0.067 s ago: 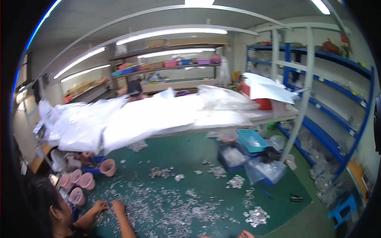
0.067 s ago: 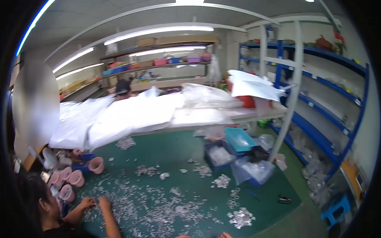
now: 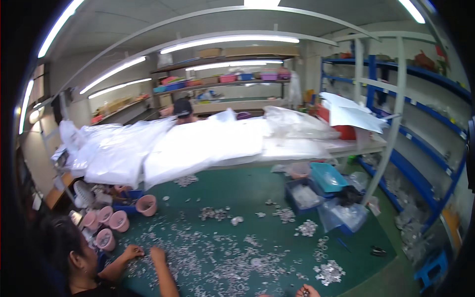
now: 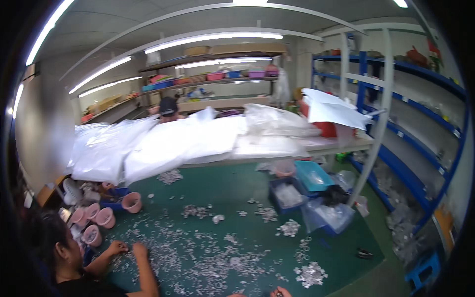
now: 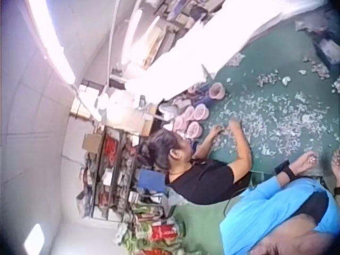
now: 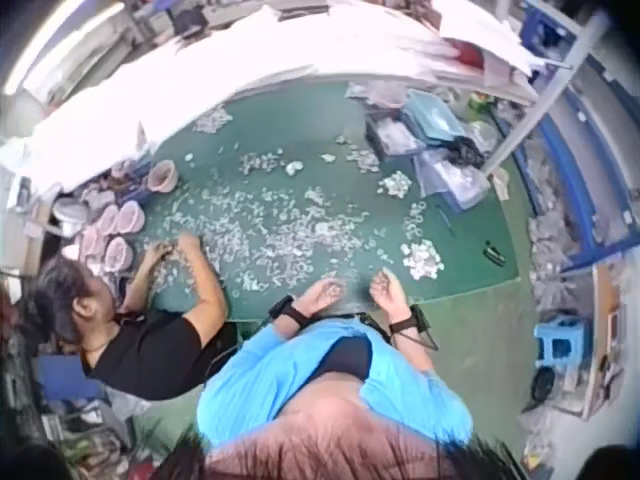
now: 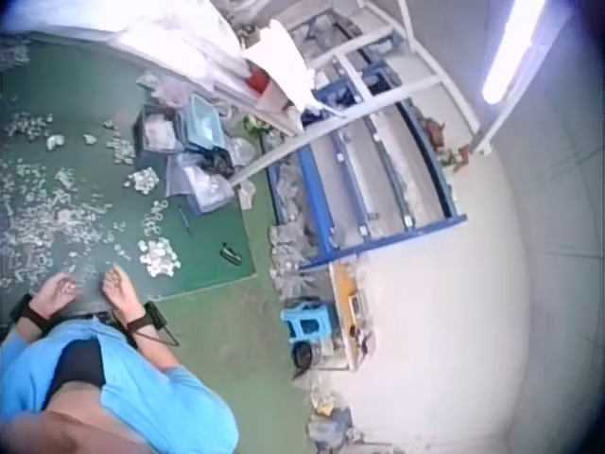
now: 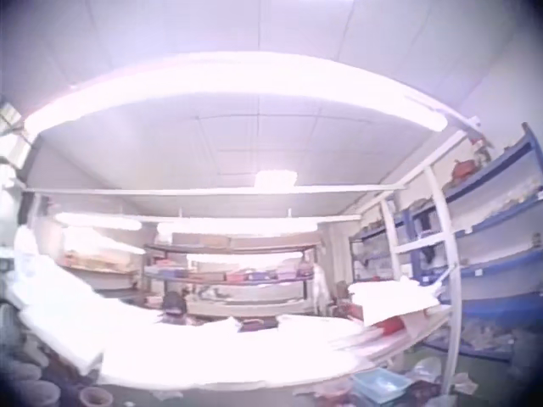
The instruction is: Sorting small metal rings and components into separate piles or containers on a work table.
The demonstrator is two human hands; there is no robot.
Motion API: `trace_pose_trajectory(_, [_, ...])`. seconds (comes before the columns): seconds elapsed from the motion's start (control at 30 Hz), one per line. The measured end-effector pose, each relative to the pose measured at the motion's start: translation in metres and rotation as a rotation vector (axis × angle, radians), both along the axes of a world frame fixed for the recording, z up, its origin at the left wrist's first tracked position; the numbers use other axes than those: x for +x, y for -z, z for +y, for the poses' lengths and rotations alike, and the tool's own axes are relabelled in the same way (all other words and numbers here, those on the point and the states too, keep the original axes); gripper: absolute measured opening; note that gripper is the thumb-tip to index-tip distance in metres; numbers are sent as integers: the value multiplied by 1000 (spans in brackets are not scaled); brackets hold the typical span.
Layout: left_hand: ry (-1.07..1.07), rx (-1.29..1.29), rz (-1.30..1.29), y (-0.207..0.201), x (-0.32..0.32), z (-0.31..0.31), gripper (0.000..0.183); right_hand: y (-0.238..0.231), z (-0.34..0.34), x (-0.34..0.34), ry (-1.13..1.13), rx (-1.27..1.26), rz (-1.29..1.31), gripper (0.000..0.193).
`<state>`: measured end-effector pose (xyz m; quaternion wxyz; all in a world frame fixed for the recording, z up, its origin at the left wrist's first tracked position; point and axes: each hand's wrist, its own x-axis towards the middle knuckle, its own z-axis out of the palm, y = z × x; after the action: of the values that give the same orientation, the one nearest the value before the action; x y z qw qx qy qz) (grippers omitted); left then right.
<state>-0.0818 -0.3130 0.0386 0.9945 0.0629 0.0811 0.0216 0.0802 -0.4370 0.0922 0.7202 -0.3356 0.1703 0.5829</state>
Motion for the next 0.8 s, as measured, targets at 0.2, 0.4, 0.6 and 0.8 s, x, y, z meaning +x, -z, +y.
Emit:
trace_pose_trajectory(0.2, [-335,10,271,-29,7,-15,25,-31,65,-49,-293,16,-970,21])
trace_pose_trajectory(0.4, [-597,-22,201,-9,-29,-10,25,-26,79,-104,-319,33,-1769,17])
trace_pose_trajectory(0.6, [-628,-22,213,1,-28,-12,25,-27,81,-124,-388,148,-1675,16])
trace_pose_trajectory(0.8, [-638,-50,230,25,-25,-11,25,-38,80,-130,-348,157,-1683,14])
